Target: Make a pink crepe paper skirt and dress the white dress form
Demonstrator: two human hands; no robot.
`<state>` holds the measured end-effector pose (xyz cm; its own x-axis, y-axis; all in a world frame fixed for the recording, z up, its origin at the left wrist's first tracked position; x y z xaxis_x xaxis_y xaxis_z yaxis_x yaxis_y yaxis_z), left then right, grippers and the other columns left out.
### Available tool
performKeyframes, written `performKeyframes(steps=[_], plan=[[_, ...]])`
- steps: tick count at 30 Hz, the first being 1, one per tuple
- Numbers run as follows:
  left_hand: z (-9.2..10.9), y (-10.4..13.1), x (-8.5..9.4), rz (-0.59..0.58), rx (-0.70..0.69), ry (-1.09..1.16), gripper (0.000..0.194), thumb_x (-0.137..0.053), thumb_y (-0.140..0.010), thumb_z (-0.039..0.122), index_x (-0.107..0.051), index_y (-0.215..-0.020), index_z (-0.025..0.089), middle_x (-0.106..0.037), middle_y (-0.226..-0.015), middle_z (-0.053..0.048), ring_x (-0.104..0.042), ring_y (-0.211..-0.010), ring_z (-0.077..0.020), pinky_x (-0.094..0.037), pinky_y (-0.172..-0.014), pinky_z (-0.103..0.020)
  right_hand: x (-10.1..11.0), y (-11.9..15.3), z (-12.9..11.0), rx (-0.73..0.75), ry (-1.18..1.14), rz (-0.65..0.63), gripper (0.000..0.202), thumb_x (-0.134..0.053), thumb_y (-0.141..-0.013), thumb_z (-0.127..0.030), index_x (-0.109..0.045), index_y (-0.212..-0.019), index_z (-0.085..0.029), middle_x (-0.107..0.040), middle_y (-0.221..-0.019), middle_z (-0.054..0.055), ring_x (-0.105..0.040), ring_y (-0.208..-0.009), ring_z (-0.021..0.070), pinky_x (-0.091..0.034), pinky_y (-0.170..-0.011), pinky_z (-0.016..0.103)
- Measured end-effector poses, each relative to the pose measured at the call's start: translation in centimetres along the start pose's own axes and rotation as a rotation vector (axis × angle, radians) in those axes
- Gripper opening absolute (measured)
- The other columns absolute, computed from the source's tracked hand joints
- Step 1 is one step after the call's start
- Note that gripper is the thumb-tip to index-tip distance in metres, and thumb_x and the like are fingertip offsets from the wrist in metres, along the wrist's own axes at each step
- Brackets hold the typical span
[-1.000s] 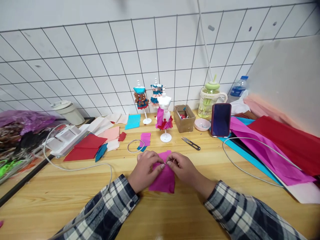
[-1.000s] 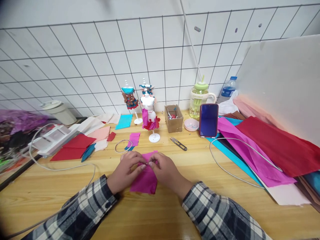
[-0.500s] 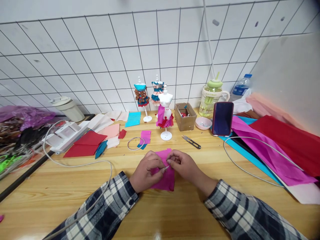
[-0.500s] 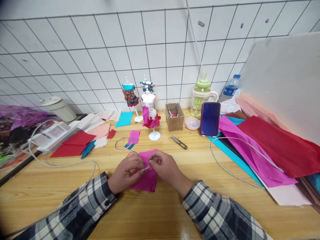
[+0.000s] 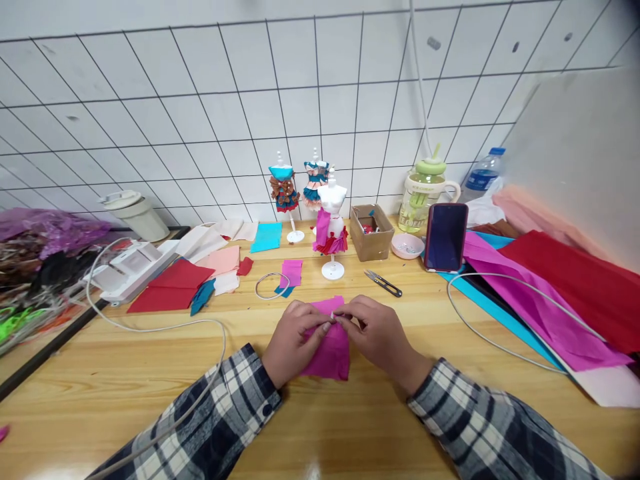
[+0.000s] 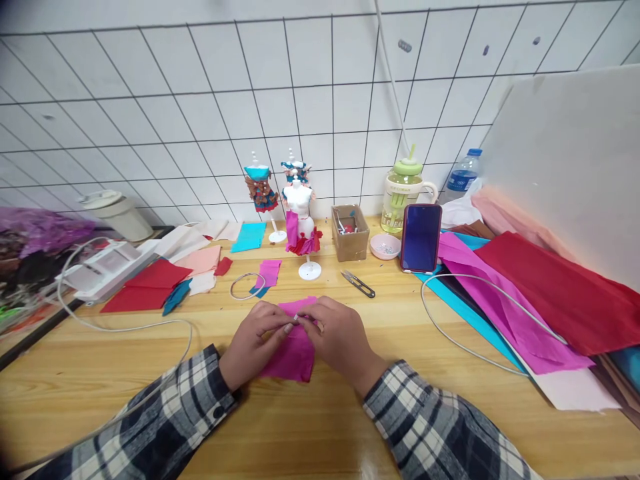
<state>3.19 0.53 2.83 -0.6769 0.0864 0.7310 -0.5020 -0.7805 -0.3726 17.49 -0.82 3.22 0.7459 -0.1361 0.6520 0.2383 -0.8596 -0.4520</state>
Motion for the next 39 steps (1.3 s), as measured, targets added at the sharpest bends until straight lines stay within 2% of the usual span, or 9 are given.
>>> performKeyframes(steps=[9, 14, 20, 24, 27, 31, 34, 37, 39], plan=[[1.1, 0.3, -0.1, -0.04, -0.116, -0.204, 0.021, -0.05, -0.092, 0.028, -0.071, -0.093, 0.021, -0.067, -0.085, -0.006, -0.053, -0.083, -0.0205, -0.039, -0.076, -0.038, -0.7, 0.4, -0.9, 0.084, 0.166, -0.087, 0.014, -0.056, -0.089, -0.026, -0.069, -0.087, -0.022, -0.068, -0.079, 0.003, -0.06, -0.071, 0.0145, -0.037, -0.061, 0.026], [1.5, 0.3, -0.4, -0.076, -0.146, -0.211, 0.023, -0.047, -0.093, 0.026, -0.07, -0.093, 0.02, -0.067, -0.086, -0.006, -0.053, -0.084, -0.0206, -0.039, -0.077, -0.038, -0.9, 0.4, -0.6, 0.017, 0.161, -0.076, 0.009, -0.057, -0.083, -0.02, -0.065, -0.08, -0.021, -0.064, -0.075, 0.001, -0.057, -0.067, 0.0125, -0.034, -0.057, 0.024], [1.6, 0.3, -0.2, -0.046, -0.16, -0.187, 0.021, -0.049, -0.093, 0.026, -0.07, -0.094, 0.02, -0.068, -0.087, -0.006, -0.054, -0.084, -0.0199, -0.04, -0.077, -0.038, -0.8, 0.0, 0.2, -0.119, -0.041, -0.055, 0.007, -0.059, -0.074, -0.015, -0.062, -0.071, -0.02, -0.058, -0.067, -0.002, -0.052, -0.061, 0.0121, -0.037, -0.057, 0.023], [1.6, 0.3, 0.0, -0.031, -0.188, -0.144, 0.024, -0.047, -0.093, 0.025, -0.071, -0.097, 0.021, -0.069, -0.089, -0.007, -0.055, -0.086, -0.0195, -0.042, -0.08, -0.037, -1.0, 0.0, 1.2, -0.264, -0.243, -0.032, 0.006, -0.059, -0.072, -0.018, -0.064, -0.07, -0.02, -0.058, -0.062, -0.002, -0.049, -0.055, 0.011, -0.038, -0.053, 0.023], [1.7, 0.3, 0.2, -0.022, -0.21, -0.129, 0.025, -0.047, -0.093, 0.023, -0.07, -0.101, 0.023, -0.069, -0.09, -0.006, -0.056, -0.088, -0.0187, -0.043, -0.081, -0.036, -1.5, 0.0, 1.9, -0.366, -0.401, -0.051, 0.007, -0.057, -0.073, -0.022, -0.063, -0.07, -0.019, -0.052, -0.055, -0.005, -0.042, -0.049, 0.0094, -0.033, -0.047, 0.021], [2.3, 0.5, 0.1, -0.038, -0.304, -0.121, 0.024, -0.048, -0.091, 0.019, -0.069, -0.103, 0.023, -0.071, -0.096, -0.005, -0.057, -0.089, -0.0176, -0.044, -0.084, -0.035, -2.4, 0.1, 3.0, -0.448, -0.522, -0.085, 0.007, -0.055, -0.071, -0.025, -0.059, -0.069, -0.019, -0.046, -0.052, -0.007, -0.037, -0.047, 0.0086, -0.03, -0.045, 0.021], [2.9, 0.8, -0.1, -0.054, -0.397, -0.086, 0.024, -0.049, -0.09, 0.016, -0.067, -0.105, 0.022, -0.073, -0.103, -0.003, -0.058, -0.093, -0.0167, -0.045, -0.09, -0.034, -2.7, 0.1, 4.0, -0.481, -0.543, -0.062, 0.009, -0.055, -0.07, -0.027, -0.059, -0.07, -0.019, -0.048, -0.056, -0.006, -0.039, -0.048, 0.0092, -0.031, -0.046, 0.021], [2.8, 0.8, -0.3, -0.078, -0.405, -0.071, 0.026, -0.049, -0.091, 0.017, -0.066, -0.109, 0.024, -0.073, -0.106, -0.003, -0.058, -0.099, -0.0172, -0.044, -0.093, -0.034, -1.5, -0.1, 4.8, -0.461, -0.434, 0.022, 0.01, -0.056, -0.074, -0.029, -0.06, -0.073, -0.02, -0.054, -0.061, -0.003, -0.043, -0.05, 0.0105, -0.034, -0.047, 0.023], [2.6, 0.7, -0.4, -0.095, -0.39, -0.076, 0.026, -0.048, -0.092, 0.018, -0.066, -0.111, 0.024, -0.072, -0.106, -0.004, -0.058, -0.102, -0.0181, -0.044, -0.093, -0.034, 0.5, -1.0, 4.9, -0.399, -0.279, 0.122, 0.012, -0.056, -0.078, -0.03, -0.061, -0.076, -0.02, -0.059, -0.065, -0.001, -0.048, -0.052, 0.0119, -0.037, -0.05, 0.024]])
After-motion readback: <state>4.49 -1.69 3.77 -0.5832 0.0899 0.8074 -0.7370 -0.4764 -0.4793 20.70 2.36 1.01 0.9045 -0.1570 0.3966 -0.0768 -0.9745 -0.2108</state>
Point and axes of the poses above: each hand's wrist, its own y-axis away from the middle knuckle, its own x-axis out of the back of the hand, z = x × y, the point moved 7 cm from there along -y, towards the middle knuckle
